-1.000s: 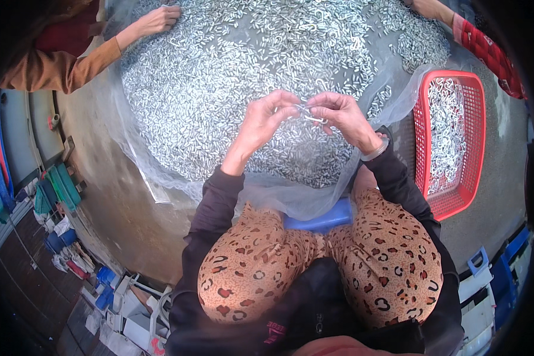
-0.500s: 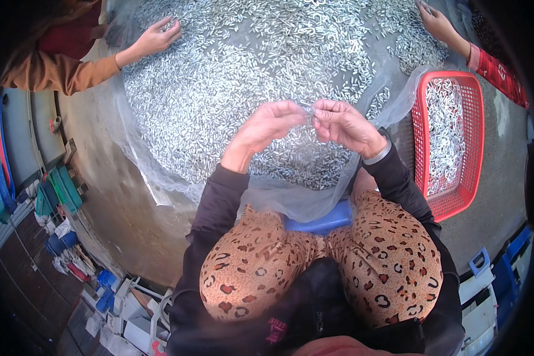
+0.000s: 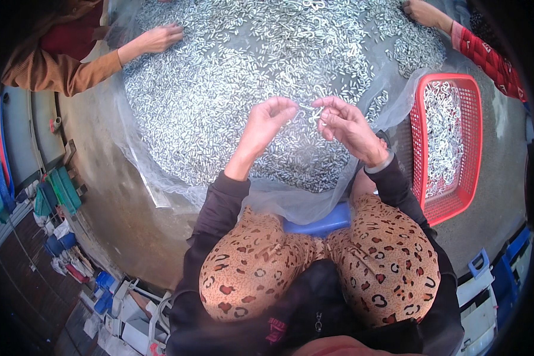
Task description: The person sits on a low stool and repeatedly picks up small silver metal pieces from a large pile on a plastic sheet, separating them by hand and placing selected pieces into a red basket. Other workers are also sorting nearby.
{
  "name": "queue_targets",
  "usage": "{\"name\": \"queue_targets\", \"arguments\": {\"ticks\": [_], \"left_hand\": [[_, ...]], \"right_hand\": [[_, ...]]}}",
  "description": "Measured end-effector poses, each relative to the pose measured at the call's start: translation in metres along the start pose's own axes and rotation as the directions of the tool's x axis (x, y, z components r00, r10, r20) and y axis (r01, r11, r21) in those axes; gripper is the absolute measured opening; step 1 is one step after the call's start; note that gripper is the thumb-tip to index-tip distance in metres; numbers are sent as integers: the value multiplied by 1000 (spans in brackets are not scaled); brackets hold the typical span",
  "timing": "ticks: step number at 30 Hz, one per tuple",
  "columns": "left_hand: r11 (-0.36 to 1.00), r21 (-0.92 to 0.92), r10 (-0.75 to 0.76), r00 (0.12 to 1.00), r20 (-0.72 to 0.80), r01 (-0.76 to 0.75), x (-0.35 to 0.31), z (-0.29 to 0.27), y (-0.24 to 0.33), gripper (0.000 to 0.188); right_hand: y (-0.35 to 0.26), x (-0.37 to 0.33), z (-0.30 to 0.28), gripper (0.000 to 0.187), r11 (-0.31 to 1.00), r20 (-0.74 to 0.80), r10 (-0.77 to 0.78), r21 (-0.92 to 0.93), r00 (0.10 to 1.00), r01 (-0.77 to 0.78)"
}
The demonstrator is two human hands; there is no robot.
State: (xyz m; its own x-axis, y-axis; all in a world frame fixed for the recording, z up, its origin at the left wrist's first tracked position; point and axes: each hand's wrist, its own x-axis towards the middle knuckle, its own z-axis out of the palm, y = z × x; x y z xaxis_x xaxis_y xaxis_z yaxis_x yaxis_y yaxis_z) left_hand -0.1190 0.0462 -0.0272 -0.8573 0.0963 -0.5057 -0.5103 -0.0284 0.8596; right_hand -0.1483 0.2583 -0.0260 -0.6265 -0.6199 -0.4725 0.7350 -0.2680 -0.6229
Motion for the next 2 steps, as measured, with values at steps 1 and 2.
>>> {"name": "queue_targets", "arguments": {"ticks": [1,2], "left_hand": [[998,-54,-39,998,-58,36,-3,0,1,19],[994,-99,-41,998,-41,36,-5,-1,4,25]], "right_hand": [[5,-3,2,29,999,13,-52,-10,999,52],[5,0,0,33,989,-9,-105,-108,994,104]]}}
